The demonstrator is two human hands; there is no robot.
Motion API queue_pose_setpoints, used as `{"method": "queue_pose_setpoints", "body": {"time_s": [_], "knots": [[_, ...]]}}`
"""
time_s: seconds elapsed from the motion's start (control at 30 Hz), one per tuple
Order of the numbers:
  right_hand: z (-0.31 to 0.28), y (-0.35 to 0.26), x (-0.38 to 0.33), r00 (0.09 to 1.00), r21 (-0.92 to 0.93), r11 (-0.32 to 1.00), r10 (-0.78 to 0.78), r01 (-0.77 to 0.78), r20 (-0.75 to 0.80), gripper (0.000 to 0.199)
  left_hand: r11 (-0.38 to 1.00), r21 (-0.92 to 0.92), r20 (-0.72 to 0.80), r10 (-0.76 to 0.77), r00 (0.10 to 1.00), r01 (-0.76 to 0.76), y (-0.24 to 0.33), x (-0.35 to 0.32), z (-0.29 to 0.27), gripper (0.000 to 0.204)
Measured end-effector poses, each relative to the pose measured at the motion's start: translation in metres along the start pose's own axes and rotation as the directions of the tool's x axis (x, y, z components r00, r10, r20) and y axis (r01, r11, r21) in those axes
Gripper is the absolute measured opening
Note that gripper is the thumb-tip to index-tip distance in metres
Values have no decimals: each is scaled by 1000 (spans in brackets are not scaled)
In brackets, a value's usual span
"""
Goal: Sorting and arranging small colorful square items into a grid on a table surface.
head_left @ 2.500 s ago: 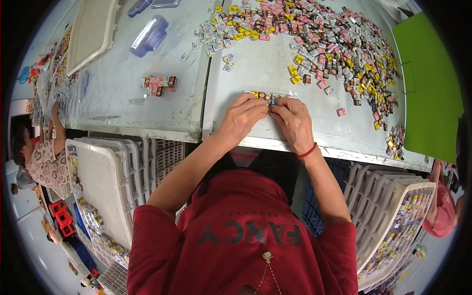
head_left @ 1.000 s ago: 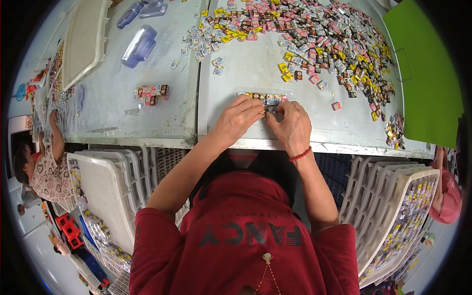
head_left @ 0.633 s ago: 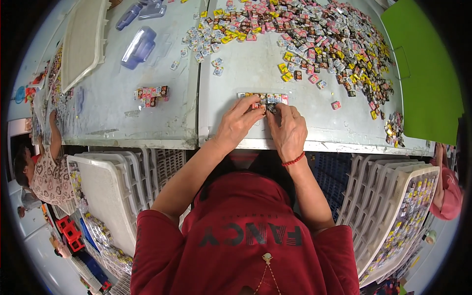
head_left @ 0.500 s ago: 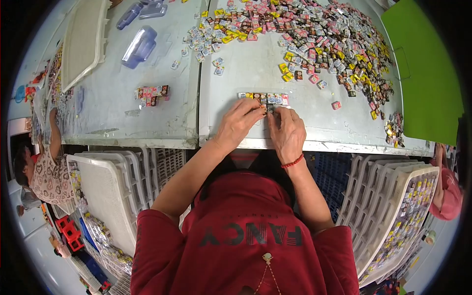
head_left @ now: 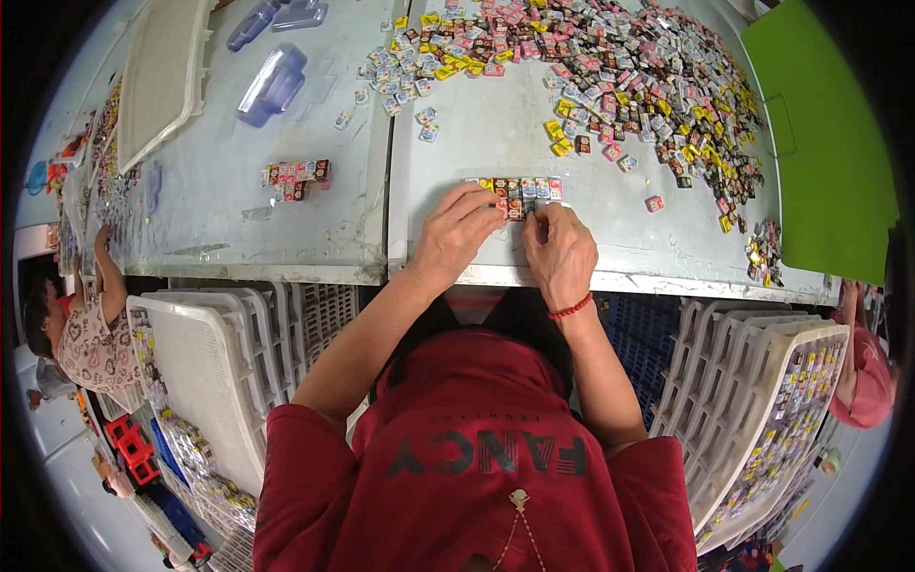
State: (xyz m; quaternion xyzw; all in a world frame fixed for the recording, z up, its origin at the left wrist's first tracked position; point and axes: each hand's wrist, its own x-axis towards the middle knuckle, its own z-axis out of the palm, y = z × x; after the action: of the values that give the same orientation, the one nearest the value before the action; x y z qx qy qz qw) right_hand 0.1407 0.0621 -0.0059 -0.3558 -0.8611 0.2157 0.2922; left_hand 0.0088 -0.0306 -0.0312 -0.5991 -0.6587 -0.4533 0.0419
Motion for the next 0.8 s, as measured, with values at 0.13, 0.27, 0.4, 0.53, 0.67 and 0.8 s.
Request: {"method": "queue_pose_setpoints", "body": {"time_s": [0.13,0.27,0.4,0.53,0.67,0.8], "knots": [[-1,0,-2,1000,-18,1000,-9,9,19,11,993,115,-10,29,1000,-28,-3,-2,2,18],[-2,-1,0,1000,-6,1000,-28,28,8,9,982,168,35,77,996,-82,0,-2,-2,20],[-1,4,-7,982,-129,974,-189,188,3,10,983,168,74,67,995,-79,-1,-4,-7,23],[-4,7,-8,979,-136,970,-201,203,28,12,979,184,83,78,994,-92,-3,-4,-6,24],[-16,15,-1,998,74,997,-41,37,42,15,972,144,-126,-166,978,184,9,4,-26,19],[-24,43,16,989,77,990,108,-115,99,25,627,-355,77,-719,691,693,4,8,-38,23]]}}
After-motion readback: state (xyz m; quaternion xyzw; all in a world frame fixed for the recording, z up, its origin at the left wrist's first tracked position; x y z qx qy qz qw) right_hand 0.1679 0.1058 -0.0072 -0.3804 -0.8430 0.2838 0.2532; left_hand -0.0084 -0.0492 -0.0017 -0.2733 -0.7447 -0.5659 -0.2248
